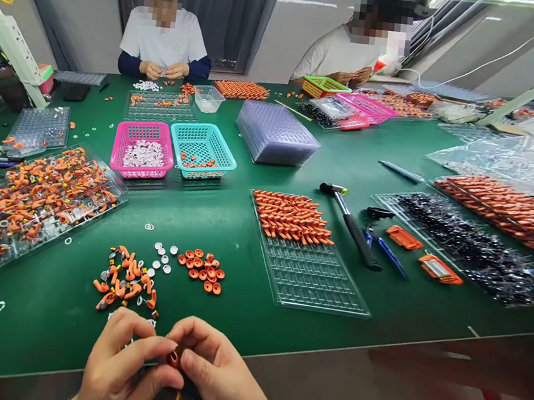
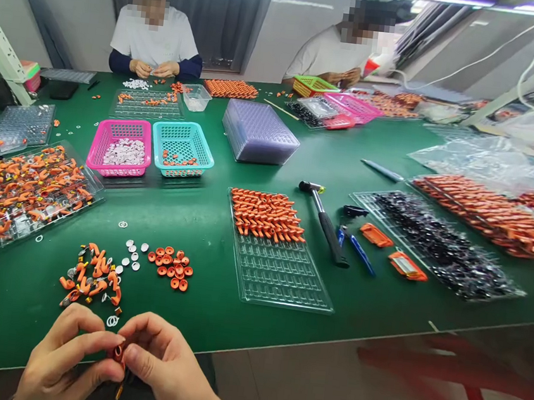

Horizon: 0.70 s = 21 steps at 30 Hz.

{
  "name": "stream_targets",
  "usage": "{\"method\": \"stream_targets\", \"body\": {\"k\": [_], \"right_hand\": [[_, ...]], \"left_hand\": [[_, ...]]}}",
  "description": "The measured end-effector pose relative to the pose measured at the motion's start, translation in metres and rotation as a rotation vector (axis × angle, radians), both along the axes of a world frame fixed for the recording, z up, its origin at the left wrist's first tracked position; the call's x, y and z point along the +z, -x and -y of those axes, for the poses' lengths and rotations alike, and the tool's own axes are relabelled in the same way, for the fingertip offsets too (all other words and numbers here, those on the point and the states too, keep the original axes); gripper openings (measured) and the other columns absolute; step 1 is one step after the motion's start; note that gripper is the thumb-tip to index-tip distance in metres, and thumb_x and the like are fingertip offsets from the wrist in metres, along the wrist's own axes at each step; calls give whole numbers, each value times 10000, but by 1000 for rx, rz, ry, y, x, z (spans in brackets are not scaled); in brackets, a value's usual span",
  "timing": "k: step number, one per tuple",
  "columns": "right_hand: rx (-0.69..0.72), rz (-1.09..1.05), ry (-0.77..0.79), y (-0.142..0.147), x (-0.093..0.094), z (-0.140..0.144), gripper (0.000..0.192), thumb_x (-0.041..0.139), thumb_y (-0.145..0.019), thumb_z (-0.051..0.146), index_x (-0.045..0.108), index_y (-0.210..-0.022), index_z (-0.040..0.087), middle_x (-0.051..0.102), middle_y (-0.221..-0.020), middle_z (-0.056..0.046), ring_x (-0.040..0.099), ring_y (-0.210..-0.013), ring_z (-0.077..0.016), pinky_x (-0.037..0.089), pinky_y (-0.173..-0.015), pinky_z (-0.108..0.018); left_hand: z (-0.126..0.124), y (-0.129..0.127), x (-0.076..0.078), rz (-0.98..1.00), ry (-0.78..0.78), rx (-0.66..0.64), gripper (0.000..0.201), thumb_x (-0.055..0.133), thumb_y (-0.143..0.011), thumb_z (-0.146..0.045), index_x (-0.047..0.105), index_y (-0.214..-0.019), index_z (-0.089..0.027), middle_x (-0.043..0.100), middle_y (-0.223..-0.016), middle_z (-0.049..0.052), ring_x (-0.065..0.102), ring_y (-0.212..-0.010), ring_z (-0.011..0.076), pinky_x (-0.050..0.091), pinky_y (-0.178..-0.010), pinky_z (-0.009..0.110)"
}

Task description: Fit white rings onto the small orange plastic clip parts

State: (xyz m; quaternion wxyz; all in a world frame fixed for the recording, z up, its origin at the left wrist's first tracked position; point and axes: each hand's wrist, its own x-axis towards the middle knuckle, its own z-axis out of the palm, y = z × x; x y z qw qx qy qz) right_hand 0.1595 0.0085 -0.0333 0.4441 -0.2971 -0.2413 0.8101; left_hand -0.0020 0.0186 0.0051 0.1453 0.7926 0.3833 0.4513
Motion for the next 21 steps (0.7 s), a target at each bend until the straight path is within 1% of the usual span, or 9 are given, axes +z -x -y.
{"method": "stream_targets", "body": {"k": [2,5,8,11,15,17,19,20,21], "right_hand": [[-30,-43,20,0,-2,1,437,926,-607,421,652,-832,166,641,-743,5,564,-661,-113,444,-635,-220],[-55,-73,31,1,-4,2,407,934,-617,356,633,-820,171,650,-744,7,565,-638,-101,447,-599,-203],[-63,-98,42,1,-3,2,403,938,-616,346,632,-809,170,663,-755,11,575,-634,-89,442,-591,-185],[-59,-123,65,2,0,1,400,945,-608,339,638,-792,159,689,-769,1,609,-653,-85,448,-616,-178],[-67,-165,51,2,0,1,349,934,-640,295,655,-795,154,708,-764,-2,624,-655,-81,462,-611,-168],[-68,-174,34,1,-2,1,330,925,-656,289,662,-805,157,704,-750,2,613,-627,-78,461,-573,-160],[-63,-165,11,-2,-4,0,311,911,-679,296,673,-819,153,700,-748,2,612,-604,-73,466,-559,-160],[-56,-156,-3,-3,-4,0,298,903,-692,292,677,-824,149,700,-756,-1,619,-600,-72,470,-563,-161],[-46,-146,-17,-5,-4,-1,285,897,-703,284,682,-828,145,701,-762,-4,629,-598,-72,474,-571,-164]], "left_hand": [[1,1,-1,-22,-15,-4,158,668,-905,-326,693,-947,-176,605,-730,10,572,-671,146,510,-606,232],[2,3,-5,-44,-21,-14,168,675,-899,-317,687,-972,-167,609,-750,20,561,-691,156,504,-624,249],[3,4,-5,-47,-17,-18,187,698,-879,-326,684,-973,-165,607,-759,21,555,-693,158,498,-633,255],[2,3,-4,-24,-14,4,190,719,-859,-342,681,-924,-167,603,-741,15,554,-685,156,492,-634,252],[2,2,-6,-6,22,12,194,729,-853,-351,683,-920,-175,605,-757,15,566,-691,154,494,-633,243],[3,3,-7,25,102,-6,173,727,-859,-338,693,-950,-195,600,-772,9,574,-686,148,496,-618,233],[3,3,-6,73,251,-35,97,701,-876,-291,707,-944,-222,590,-767,0,587,-673,139,499,-600,217],[2,3,-6,97,332,-53,50,684,-879,-254,714,-913,-231,586,-754,-6,593,-662,133,499,-591,208],[1,3,-4,121,405,-68,52,669,-875,-215,716,-874,-236,584,-738,-12,596,-650,128,499,-585,201]]}}
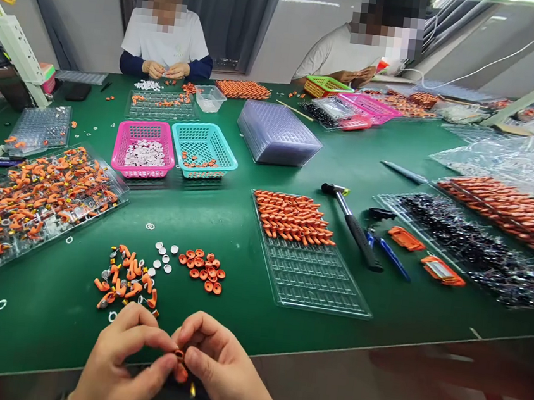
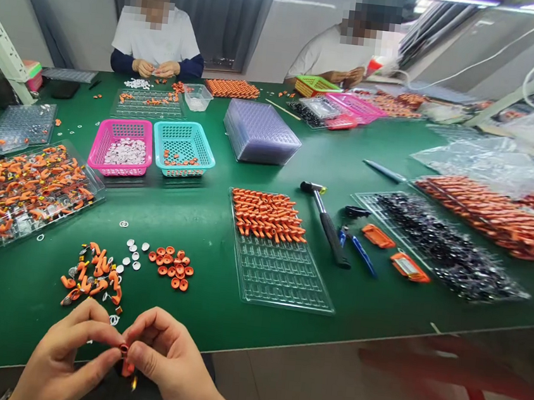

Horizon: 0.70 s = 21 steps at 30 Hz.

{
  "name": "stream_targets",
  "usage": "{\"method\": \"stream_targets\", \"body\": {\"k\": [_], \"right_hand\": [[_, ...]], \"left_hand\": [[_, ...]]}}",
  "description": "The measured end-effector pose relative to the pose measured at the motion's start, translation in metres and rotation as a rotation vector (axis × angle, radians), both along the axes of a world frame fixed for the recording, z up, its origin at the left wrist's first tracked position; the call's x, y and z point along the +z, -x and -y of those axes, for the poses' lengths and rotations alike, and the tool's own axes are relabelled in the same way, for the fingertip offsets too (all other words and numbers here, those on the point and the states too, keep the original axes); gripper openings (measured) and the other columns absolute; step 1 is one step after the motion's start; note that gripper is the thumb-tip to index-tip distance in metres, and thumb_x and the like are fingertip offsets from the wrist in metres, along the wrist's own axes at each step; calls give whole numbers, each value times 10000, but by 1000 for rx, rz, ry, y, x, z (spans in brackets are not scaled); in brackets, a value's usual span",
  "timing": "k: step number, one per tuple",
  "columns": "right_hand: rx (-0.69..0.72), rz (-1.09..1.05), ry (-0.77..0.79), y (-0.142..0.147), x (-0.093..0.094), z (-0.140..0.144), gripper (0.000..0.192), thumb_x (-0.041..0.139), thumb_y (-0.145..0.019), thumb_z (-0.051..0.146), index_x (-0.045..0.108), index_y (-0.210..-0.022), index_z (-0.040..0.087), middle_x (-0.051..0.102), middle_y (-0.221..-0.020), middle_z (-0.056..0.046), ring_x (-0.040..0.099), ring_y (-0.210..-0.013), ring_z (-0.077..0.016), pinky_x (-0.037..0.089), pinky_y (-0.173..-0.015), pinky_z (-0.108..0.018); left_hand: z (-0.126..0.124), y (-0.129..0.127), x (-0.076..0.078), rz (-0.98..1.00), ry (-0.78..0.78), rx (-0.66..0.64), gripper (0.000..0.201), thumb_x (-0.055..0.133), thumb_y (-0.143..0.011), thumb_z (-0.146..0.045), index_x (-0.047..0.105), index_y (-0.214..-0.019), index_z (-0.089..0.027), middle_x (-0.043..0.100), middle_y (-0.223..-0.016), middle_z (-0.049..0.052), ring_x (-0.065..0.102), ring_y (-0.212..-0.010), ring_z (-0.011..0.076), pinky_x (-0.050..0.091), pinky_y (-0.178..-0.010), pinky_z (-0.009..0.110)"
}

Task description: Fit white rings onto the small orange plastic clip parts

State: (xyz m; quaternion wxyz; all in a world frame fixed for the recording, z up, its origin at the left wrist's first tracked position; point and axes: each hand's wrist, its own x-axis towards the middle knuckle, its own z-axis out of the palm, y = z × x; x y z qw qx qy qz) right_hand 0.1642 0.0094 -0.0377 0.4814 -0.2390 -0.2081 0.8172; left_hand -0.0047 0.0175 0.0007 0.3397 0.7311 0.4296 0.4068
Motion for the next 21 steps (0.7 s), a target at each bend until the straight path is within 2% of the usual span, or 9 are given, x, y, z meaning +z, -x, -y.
{"method": "stream_targets", "body": {"k": [2,4,9,13,15,18,21], "right_hand": [[15,8,-20,-1,0,-1,261,890,-715,261,686,-828,144,700,-765,-6,642,-593,-74,481,-578,-169],[4,1,-23,0,1,-1,249,890,-712,238,685,-822,151,694,-760,-2,633,-587,-74,481,-570,-170],[-136,30,-29,7,1,-4,268,895,-701,266,679,-833,177,668,-777,15,576,-606,-71,471,-550,-163],[-229,153,-60,8,1,-7,246,884,-719,261,687,-843,182,645,-770,25,572,-682,-77,481,-628,-158],[-243,162,-72,8,1,-7,233,880,-724,257,690,-842,192,642,-766,28,575,-683,-79,481,-627,-160],[-239,150,-76,8,1,-6,211,872,-735,257,698,-843,207,651,-768,30,585,-678,-79,483,-629,-163],[-214,145,-75,6,0,-5,216,863,-748,288,718,-896,225,656,-792,26,588,-694,-77,475,-625,-154]], "left_hand": [[-2,-1,2,48,90,-11,112,650,-851,-155,713,-809,-238,591,-712,-20,603,-636,121,500,-584,189],[-4,-3,3,89,114,4,124,654,-830,-139,715,-804,-244,606,-710,-26,607,-639,116,503,-599,180],[0,-2,-2,142,159,55,196,607,-892,-165,716,-975,-305,676,-800,-35,648,-734,108,518,-694,151],[2,-2,-8,237,283,44,305,748,-806,-225,687,-1088,-323,717,-837,-38,676,-756,132,557,-707,168],[2,-3,-9,270,333,26,310,786,-768,-211,701,-1052,-306,729,-829,-35,683,-726,133,571,-689,171],[1,-5,-10,289,358,26,168,766,-781,-172,734,-913,-272,744,-813,-32,697,-702,122,573,-679,152],[2,-4,-11,325,376,45,111,778,-772,-173,743,-838,-255,743,-775,-34,702,-687,121,572,-665,141]]}}
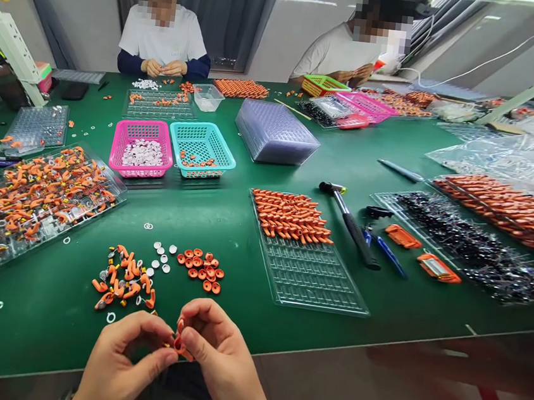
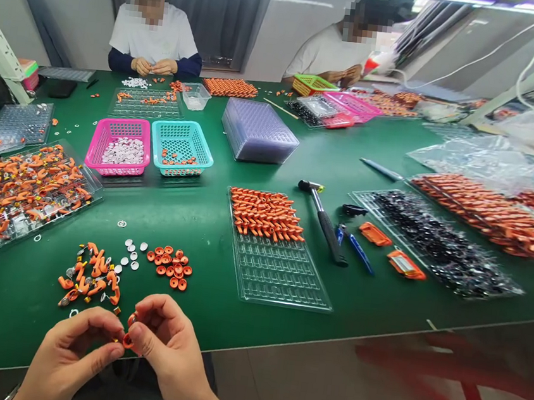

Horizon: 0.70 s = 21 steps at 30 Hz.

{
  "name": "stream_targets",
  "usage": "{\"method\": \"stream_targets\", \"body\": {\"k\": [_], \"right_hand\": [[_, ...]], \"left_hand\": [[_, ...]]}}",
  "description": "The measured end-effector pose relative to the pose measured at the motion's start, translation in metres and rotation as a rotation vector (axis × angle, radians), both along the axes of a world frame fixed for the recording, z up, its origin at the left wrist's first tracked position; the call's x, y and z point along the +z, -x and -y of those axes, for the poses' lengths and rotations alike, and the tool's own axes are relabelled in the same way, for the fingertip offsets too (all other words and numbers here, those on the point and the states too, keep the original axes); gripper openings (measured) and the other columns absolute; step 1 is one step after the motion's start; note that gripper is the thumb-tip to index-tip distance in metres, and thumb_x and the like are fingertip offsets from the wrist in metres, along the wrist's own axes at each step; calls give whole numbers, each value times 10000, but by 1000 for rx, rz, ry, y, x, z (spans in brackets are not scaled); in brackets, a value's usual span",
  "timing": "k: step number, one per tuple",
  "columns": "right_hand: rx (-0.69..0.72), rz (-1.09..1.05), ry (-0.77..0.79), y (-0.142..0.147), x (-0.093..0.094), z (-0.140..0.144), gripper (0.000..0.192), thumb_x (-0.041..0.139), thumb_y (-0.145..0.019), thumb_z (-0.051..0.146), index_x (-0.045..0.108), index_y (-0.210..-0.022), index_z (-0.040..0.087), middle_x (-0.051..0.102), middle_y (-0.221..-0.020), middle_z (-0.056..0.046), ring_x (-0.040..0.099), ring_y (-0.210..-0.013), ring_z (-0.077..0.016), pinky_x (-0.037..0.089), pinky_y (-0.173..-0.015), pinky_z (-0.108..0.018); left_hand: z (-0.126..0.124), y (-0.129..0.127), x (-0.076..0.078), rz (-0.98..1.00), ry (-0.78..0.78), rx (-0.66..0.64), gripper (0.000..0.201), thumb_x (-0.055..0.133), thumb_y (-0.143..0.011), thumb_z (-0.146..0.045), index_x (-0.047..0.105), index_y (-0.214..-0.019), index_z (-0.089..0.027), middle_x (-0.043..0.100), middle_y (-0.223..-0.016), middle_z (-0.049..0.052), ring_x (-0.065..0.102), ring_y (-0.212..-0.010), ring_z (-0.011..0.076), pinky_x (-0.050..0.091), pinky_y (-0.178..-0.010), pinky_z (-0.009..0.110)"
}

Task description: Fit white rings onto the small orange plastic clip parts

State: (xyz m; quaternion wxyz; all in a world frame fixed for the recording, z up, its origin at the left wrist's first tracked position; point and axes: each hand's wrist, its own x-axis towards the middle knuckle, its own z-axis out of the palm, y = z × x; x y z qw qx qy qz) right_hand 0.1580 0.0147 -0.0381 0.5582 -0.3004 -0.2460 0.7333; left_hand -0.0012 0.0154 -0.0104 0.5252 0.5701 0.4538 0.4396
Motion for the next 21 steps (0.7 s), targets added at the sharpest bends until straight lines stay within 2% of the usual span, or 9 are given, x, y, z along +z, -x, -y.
{"method": "stream_targets", "body": {"k": [2,5,9,14,21], "right_hand": [[51,10,-6,-4,-1,0,289,860,-749,333,728,-989,242,665,-846,14,597,-741,-88,482,-657,-164],[205,63,-52,-11,-1,0,325,792,-813,416,735,-1074,232,687,-893,-14,613,-755,-96,494,-705,-194],[334,40,-117,-15,-2,-3,296,739,-866,411,737,-1096,225,690,-836,-14,636,-707,-99,504,-676,-208],[339,-106,-34,-9,-11,-2,453,845,-773,296,676,-1191,247,696,-839,-3,680,-666,-109,530,-622,-210],[253,-125,28,-3,-14,1,526,891,-698,209,681,-1180,233,688,-839,0,653,-686,-108,518,-611,-201]], "left_hand": [[1,2,-2,29,15,22,114,797,-759,-177,746,-828,-251,744,-768,-34,704,-693,123,571,-666,139],[1,6,-2,73,28,0,113,803,-759,-169,747,-812,-251,751,-763,-33,712,-699,131,573,-666,153],[-3,8,6,50,-88,-46,138,799,-763,-135,753,-799,-260,749,-727,-42,700,-653,118,561,-644,155],[-7,10,10,-66,-255,-62,166,764,-783,-94,759,-827,-254,726,-716,-40,670,-587,96,538,-577,135],[-3,14,9,-183,-310,-64,268,695,-815,-47,744,-941,-278,753,-808,-25,719,-691,130,566,-641,160]]}}
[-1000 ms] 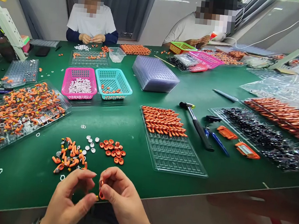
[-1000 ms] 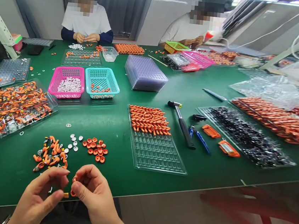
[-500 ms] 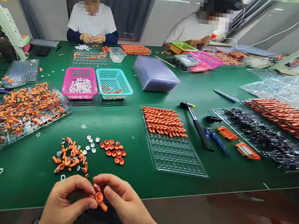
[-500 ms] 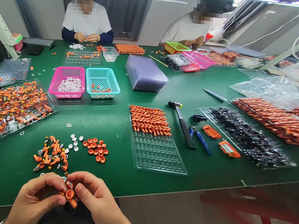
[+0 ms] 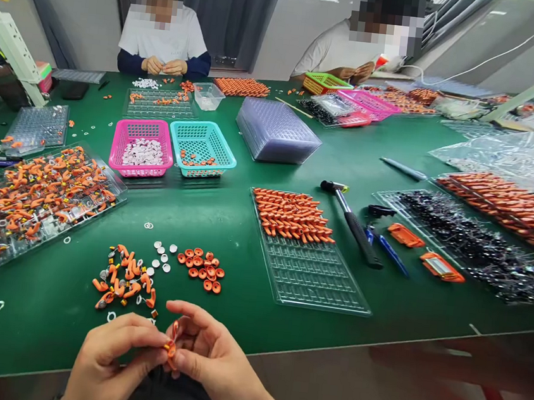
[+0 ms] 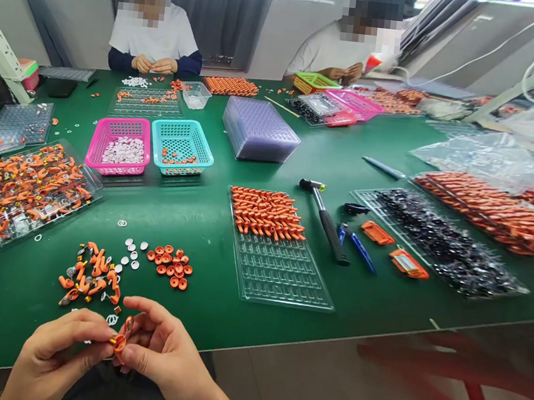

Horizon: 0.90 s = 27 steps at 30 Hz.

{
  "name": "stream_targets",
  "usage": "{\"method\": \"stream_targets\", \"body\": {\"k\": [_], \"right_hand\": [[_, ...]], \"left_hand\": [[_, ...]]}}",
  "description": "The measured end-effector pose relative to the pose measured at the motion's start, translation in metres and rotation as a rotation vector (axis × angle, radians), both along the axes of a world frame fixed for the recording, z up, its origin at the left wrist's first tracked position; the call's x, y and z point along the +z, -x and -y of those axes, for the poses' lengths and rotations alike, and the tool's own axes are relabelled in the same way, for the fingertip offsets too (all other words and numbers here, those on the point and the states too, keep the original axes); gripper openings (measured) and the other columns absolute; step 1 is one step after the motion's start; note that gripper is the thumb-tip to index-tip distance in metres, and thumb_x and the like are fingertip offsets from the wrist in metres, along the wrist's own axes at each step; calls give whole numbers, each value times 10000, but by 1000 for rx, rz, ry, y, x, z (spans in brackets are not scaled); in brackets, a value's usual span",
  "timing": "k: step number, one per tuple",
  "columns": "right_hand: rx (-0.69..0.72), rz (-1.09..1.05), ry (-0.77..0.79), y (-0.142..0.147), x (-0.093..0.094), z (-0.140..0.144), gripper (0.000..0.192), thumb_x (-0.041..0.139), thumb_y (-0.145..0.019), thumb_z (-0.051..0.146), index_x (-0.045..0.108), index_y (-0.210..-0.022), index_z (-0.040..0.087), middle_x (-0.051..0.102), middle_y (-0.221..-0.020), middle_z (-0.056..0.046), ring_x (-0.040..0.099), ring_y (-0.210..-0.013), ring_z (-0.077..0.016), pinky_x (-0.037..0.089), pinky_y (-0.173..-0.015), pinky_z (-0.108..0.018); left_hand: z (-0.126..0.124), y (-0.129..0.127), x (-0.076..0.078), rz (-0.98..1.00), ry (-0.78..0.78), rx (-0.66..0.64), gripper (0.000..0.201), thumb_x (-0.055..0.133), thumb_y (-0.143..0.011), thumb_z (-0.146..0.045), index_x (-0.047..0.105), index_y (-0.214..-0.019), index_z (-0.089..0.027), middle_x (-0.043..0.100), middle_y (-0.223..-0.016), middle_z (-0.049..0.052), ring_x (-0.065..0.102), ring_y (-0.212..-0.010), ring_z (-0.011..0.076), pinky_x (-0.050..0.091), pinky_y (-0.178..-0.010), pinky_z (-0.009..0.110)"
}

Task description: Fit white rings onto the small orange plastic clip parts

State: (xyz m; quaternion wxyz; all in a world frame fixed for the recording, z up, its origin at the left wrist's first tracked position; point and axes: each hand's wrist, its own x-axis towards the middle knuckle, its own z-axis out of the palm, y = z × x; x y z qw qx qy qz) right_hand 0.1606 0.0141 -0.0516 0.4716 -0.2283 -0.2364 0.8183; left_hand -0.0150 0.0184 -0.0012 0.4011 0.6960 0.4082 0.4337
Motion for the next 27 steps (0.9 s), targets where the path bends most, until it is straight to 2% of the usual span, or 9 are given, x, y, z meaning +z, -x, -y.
{"method": "stream_targets", "body": {"k": [3,7,11,15,21,27], "right_hand": [[-25,60,1,0,3,1,461,895,-692,240,725,-1120,219,688,-847,-3,617,-720,-102,498,-651,-199],[-28,99,8,2,6,2,264,896,-692,256,777,-922,204,693,-791,10,598,-694,-90,474,-658,-186],[-82,113,37,4,10,3,266,929,-635,237,768,-844,205,701,-750,23,608,-684,-92,478,-679,-190],[-152,143,21,6,15,3,295,951,-579,185,756,-799,205,713,-731,30,604,-663,-90,479,-656,-183],[-194,190,-1,7,15,3,304,963,-529,140,735,-723,194,710,-707,32,602,-646,-93,489,-642,-185],[-258,238,-42,7,12,3,295,967,-510,153,730,-677,208,702,-711,17,631,-677,-139,529,-647,-231]], "left_hand": [[2,-1,4,-35,-7,55,234,719,-789,-57,728,-894,-266,761,-794,-25,726,-713,146,569,-672,171],[5,-4,7,-44,1,74,197,717,-782,-67,720,-848,-252,755,-762,-19,719,-687,152,569,-664,186],[6,-5,4,-35,42,51,210,704,-789,-66,724,-864,-261,760,-782,-24,717,-703,145,567,-680,188],[7,-6,1,-12,173,62,130,708,-805,-124,734,-830,-250,753,-757,-15,708,-692,147,563,-662,181],[9,-10,0,128,382,108,28,752,-785,-208,741,-761,-217,732,-741,7,687,-691,159,557,-654,188],[13,-21,3,263,535,222,196,807,-728,-351,711,-672,-189,657,-666,-2,604,-647,148,500,-619,193]]}}
